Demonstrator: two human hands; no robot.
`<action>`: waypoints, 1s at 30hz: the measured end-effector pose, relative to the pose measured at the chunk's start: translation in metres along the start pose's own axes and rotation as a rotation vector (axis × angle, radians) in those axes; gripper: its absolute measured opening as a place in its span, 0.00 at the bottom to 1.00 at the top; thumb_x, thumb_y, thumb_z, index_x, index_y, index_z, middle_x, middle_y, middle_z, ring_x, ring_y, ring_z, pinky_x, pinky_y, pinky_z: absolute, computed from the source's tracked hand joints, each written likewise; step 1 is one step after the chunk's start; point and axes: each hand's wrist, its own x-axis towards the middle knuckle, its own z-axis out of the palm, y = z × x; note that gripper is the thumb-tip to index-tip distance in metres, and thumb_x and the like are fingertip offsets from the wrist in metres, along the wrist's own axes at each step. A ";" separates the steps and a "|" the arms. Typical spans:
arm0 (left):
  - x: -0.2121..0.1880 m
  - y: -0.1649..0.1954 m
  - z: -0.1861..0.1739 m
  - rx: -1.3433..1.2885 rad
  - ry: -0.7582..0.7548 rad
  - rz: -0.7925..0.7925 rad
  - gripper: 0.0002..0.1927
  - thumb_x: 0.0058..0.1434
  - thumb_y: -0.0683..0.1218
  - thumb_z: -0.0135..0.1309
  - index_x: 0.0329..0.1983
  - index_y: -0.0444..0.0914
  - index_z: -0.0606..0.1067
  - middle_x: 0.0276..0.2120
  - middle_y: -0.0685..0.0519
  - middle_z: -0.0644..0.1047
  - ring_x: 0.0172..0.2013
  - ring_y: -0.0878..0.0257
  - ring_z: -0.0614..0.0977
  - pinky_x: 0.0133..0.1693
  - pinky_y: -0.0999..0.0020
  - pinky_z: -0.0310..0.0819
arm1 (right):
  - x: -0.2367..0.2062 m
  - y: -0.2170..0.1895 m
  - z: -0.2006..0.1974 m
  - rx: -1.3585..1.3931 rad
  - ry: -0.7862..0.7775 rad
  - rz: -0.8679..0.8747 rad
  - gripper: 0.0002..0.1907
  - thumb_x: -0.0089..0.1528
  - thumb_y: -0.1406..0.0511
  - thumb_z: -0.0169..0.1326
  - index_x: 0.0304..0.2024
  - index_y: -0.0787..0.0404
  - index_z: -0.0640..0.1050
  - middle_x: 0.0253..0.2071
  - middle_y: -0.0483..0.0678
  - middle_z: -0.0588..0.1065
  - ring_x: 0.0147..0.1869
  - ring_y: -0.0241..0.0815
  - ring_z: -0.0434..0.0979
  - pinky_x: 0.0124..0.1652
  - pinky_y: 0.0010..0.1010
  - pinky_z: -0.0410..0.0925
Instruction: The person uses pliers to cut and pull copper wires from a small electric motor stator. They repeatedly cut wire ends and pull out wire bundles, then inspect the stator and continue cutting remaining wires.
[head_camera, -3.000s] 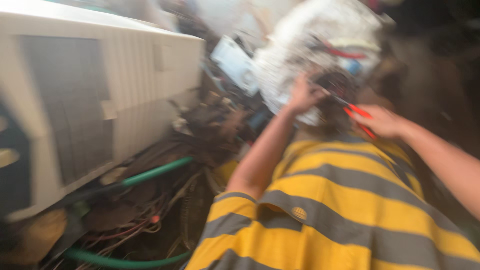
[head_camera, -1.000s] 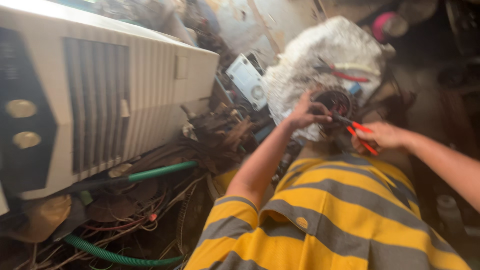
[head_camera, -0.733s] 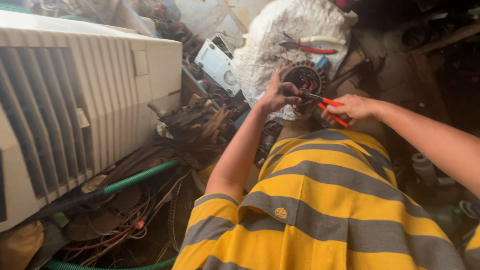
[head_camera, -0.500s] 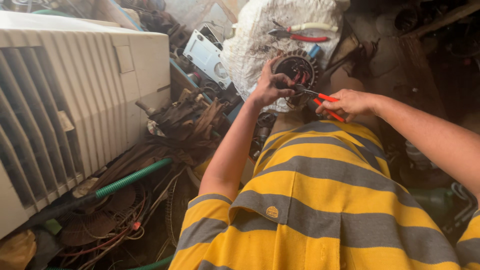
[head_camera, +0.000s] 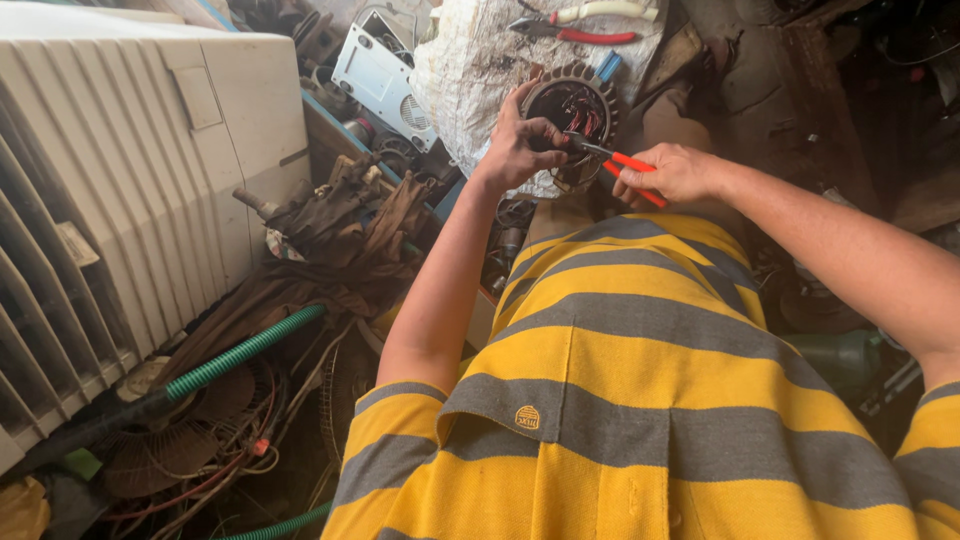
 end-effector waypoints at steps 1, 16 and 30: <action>-0.001 0.000 0.000 0.005 -0.001 0.006 0.14 0.44 0.52 0.75 0.33 0.47 0.84 0.73 0.46 0.53 0.73 0.44 0.53 0.71 0.51 0.48 | 0.001 0.001 0.000 0.015 -0.003 0.002 0.22 0.68 0.51 0.48 0.46 0.58 0.83 0.40 0.48 0.84 0.44 0.39 0.85 0.40 0.34 0.75; -0.001 0.011 -0.002 0.012 0.002 -0.006 0.13 0.46 0.56 0.74 0.31 0.48 0.86 0.73 0.44 0.52 0.73 0.43 0.53 0.71 0.50 0.47 | -0.048 -0.029 0.016 -0.889 0.598 -0.261 0.14 0.66 0.51 0.53 0.40 0.52 0.79 0.35 0.49 0.76 0.38 0.45 0.77 0.38 0.40 0.69; -0.002 0.017 -0.002 0.026 0.006 0.034 0.11 0.50 0.56 0.72 0.32 0.48 0.85 0.73 0.44 0.53 0.74 0.43 0.54 0.71 0.50 0.49 | -0.007 0.015 -0.021 0.365 -0.158 0.080 0.17 0.70 0.55 0.46 0.43 0.62 0.78 0.40 0.53 0.82 0.36 0.45 0.83 0.36 0.38 0.74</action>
